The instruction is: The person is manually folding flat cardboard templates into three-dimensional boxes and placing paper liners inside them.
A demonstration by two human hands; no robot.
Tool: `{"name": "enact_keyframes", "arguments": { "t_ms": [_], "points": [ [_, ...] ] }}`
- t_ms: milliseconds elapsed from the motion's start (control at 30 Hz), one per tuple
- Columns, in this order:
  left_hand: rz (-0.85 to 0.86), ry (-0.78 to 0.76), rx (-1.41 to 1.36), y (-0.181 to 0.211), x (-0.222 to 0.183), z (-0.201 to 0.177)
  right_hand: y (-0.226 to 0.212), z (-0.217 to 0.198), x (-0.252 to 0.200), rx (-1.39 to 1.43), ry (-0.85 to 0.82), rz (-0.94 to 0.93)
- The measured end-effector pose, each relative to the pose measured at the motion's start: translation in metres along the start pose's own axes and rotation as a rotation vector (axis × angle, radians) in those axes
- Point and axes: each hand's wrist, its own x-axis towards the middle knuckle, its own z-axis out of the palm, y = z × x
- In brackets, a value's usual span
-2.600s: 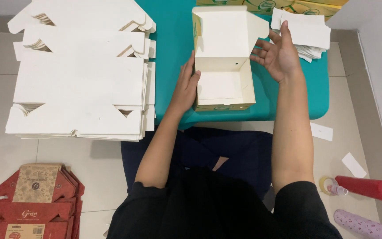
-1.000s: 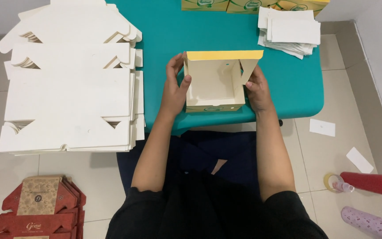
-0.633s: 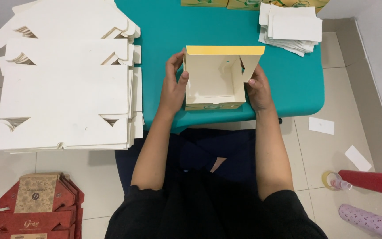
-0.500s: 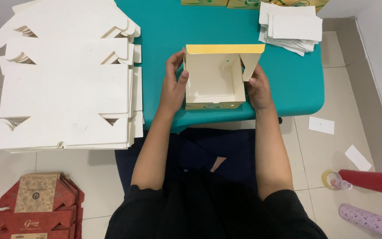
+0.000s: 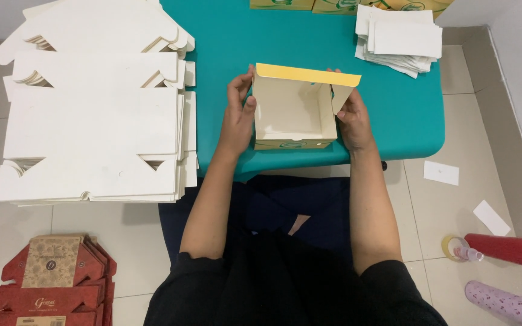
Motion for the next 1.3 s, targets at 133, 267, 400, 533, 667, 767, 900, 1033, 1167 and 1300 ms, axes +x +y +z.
{"name": "enact_keyframes", "arguments": {
  "t_ms": [133, 267, 400, 533, 667, 767, 900, 1033, 1167, 1300],
  "points": [
    [0.002, -0.012, -0.022, 0.002, 0.000, -0.002, 0.011, -0.011, -0.003, 0.014, -0.007, 0.011],
    [-0.006, 0.006, -0.026, 0.003, 0.000, -0.001, 0.013, -0.014, -0.004, 0.039, 0.013, 0.026],
    [0.003, 0.004, -0.038, 0.003, 0.001, -0.002, 0.014, -0.013, -0.002, 0.028, 0.003, 0.021],
    [0.023, 0.005, 0.000, 0.002, 0.000, 0.000, 0.014, -0.014, 0.001, 0.030, -0.006, 0.015],
    [0.069, -0.025, 0.009, -0.002, -0.001, 0.000, 0.008, -0.008, 0.002, -0.021, -0.028, -0.051],
    [0.111, -0.043, 0.078, -0.005, -0.001, 0.000, 0.006, -0.007, 0.000, -0.052, -0.041, -0.067],
    [0.168, -0.056, 0.112, -0.001, -0.002, -0.003, 0.001, -0.006, 0.000, -0.089, -0.047, -0.090],
    [0.154, -0.033, 0.144, -0.004, 0.000, -0.004, 0.000, -0.002, 0.003, -0.140, -0.019, -0.079],
    [0.146, 0.004, 0.179, -0.002, -0.001, -0.004, -0.017, 0.014, 0.004, -0.141, 0.004, -0.075],
    [0.194, 0.026, 0.257, 0.010, -0.013, -0.005, -0.032, 0.018, 0.000, -0.232, 0.061, -0.090]
  ]
}}
